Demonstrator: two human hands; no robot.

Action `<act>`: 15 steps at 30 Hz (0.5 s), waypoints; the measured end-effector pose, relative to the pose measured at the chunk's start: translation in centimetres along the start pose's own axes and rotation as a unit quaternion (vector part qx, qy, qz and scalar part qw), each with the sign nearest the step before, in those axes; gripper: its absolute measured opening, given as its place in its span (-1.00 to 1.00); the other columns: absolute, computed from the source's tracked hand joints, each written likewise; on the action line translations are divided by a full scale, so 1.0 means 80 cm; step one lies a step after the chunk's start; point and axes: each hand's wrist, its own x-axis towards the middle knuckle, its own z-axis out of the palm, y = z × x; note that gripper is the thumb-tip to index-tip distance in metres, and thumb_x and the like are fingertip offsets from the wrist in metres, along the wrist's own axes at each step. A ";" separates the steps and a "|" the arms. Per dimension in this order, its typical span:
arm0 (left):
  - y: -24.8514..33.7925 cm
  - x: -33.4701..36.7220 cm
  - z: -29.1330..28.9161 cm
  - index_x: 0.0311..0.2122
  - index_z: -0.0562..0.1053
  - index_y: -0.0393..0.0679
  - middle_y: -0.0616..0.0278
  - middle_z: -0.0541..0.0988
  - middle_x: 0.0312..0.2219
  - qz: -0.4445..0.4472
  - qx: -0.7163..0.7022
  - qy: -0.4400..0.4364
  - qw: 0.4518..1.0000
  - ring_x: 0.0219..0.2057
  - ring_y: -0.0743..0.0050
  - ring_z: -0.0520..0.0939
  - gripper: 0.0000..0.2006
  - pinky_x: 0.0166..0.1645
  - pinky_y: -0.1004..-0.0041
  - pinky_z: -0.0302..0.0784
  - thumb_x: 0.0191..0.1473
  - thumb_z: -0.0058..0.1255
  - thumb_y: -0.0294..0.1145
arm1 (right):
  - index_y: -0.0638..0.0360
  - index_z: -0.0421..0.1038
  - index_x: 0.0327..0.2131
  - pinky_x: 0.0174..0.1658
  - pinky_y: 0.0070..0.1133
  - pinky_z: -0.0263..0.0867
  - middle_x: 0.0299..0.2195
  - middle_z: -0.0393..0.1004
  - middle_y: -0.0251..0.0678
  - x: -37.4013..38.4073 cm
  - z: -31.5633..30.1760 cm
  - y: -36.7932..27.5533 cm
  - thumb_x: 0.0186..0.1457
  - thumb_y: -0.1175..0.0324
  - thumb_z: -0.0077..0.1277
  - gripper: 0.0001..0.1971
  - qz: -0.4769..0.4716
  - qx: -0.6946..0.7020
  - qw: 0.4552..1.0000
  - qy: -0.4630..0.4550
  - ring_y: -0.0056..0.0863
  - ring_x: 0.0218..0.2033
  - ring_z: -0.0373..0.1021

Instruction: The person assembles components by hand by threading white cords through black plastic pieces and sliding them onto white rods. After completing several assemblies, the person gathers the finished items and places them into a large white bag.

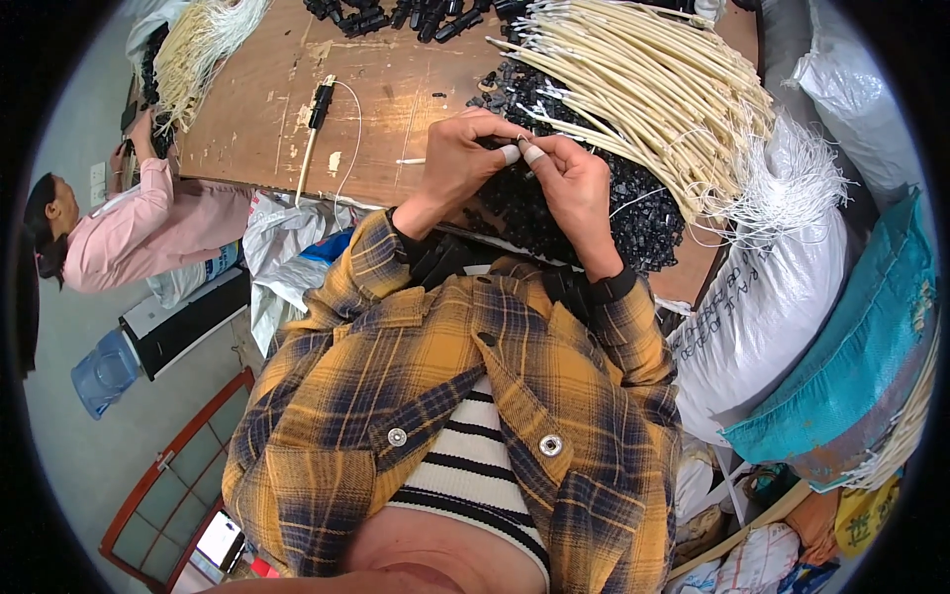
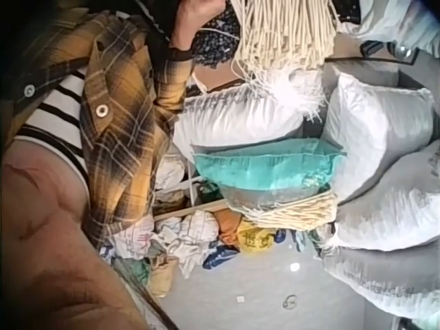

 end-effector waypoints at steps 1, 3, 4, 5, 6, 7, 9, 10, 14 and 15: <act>0.001 -0.001 -0.001 -0.39 0.61 -0.15 0.29 0.59 -0.54 -0.013 -0.003 -0.004 1.000 -0.46 0.54 0.56 -0.80 -0.35 0.54 0.46 -0.24 0.18 -0.62 | 0.35 0.48 -0.28 -0.51 -0.82 0.05 -0.58 0.35 -0.61 0.000 0.000 -0.002 0.14 0.44 0.03 -0.85 0.000 0.000 1.000 0.000 -0.90 -0.56 0.14; 0.000 -0.002 -0.002 -0.39 0.60 -0.17 0.31 0.58 -0.54 -0.043 -0.030 0.003 0.999 -0.47 0.60 0.55 -0.82 -0.37 0.58 0.45 -0.22 0.17 -0.62 | 0.36 0.48 -0.28 -0.50 -0.82 0.08 -0.56 0.38 -0.59 -0.001 -0.004 -0.008 0.13 0.44 0.05 -0.84 0.020 -0.050 0.998 -0.028 -0.89 -0.55 0.17; -0.001 -0.002 -0.002 -0.40 0.58 -0.19 0.34 0.57 -0.55 -0.072 -0.057 0.009 0.996 -0.48 0.65 0.54 -0.83 -0.38 0.61 0.44 -0.21 0.17 -0.61 | 0.36 0.48 -0.28 -0.50 -0.82 0.08 -0.56 0.38 -0.59 -0.001 -0.004 -0.004 0.13 0.44 0.05 -0.84 0.020 -0.050 0.998 -0.030 -0.89 -0.55 0.17; -0.002 -0.001 -0.004 -0.40 0.58 -0.19 0.34 0.57 -0.55 -0.073 -0.057 0.009 0.996 -0.48 0.65 0.54 -0.83 -0.38 0.61 0.44 -0.21 0.17 -0.61 | 0.34 0.48 -0.26 -0.52 -0.84 0.02 -0.57 0.34 -0.64 -0.001 -0.004 0.003 0.13 0.44 0.05 -0.84 0.005 -0.051 0.998 -0.043 -0.91 -0.57 0.12; -0.004 0.001 -0.006 -0.41 0.57 -0.19 0.36 0.56 -0.55 -0.074 -0.034 0.017 0.997 -0.48 0.69 0.53 -0.85 -0.39 0.64 0.43 -0.20 0.17 -0.61 | 0.32 0.47 -0.24 -0.54 -0.85 -0.03 -0.58 0.31 -0.69 -0.002 -0.005 0.007 0.12 0.44 0.06 -0.83 -0.010 -0.053 0.997 -0.057 -0.93 -0.59 0.08; -0.006 0.002 -0.009 -0.42 0.56 -0.20 0.38 0.55 -0.55 -0.075 -0.011 0.026 0.997 -0.49 0.73 0.52 -0.87 -0.39 0.66 0.43 -0.19 0.16 -0.60 | 0.32 0.47 -0.24 -0.54 -0.85 -0.03 -0.58 0.31 -0.69 -0.002 -0.006 0.006 0.12 0.44 0.06 -0.83 -0.009 -0.052 0.997 -0.057 -0.93 -0.59 0.08; -0.003 0.007 -0.019 -0.33 0.57 -0.18 0.31 0.59 -0.50 -0.069 0.014 -0.002 0.998 -0.44 0.59 0.57 -0.79 -0.33 0.58 0.47 -0.19 0.17 -0.57 | 0.31 0.47 -0.22 -0.58 -0.84 -0.06 -0.59 0.31 -0.68 0.000 -0.009 -0.002 0.11 0.46 0.05 -0.83 0.040 0.069 0.994 -0.072 -0.93 -0.62 0.05; 0.000 0.010 -0.023 -0.26 0.55 -0.17 0.26 0.60 -0.45 0.023 0.033 -0.042 0.998 -0.39 0.48 0.59 -0.72 -0.29 0.53 0.49 -0.20 0.17 -0.54 | 0.31 0.44 -0.18 -0.62 -0.82 -0.10 -0.63 0.22 -0.69 0.000 -0.013 -0.006 0.12 0.46 0.01 -0.80 0.092 0.147 0.983 -0.068 -0.91 -0.68 -0.01; -0.001 -0.003 -0.011 -0.05 0.46 -0.05 0.15 0.59 -0.31 0.095 0.024 -0.171 0.980 -0.28 0.20 0.59 -0.54 -0.19 0.35 0.49 -0.18 0.15 -0.41 | 0.33 0.38 -0.13 -0.63 -0.81 -0.13 -0.68 0.03 -0.68 -0.002 -0.029 -0.015 0.15 0.46 -0.06 -0.78 0.108 0.323 0.936 -0.090 -0.88 -0.72 -0.10; -0.001 -0.007 -0.005 -0.06 0.45 0.00 0.14 0.56 -0.32 0.092 0.024 -0.177 0.980 -0.30 0.15 0.58 -0.56 -0.24 0.32 0.48 -0.16 0.12 -0.36 | 0.33 0.38 -0.13 -0.63 -0.81 -0.13 -0.68 0.03 -0.68 -0.004 -0.031 -0.018 0.15 0.46 -0.06 -0.78 0.109 0.322 0.936 -0.090 -0.88 -0.72 -0.10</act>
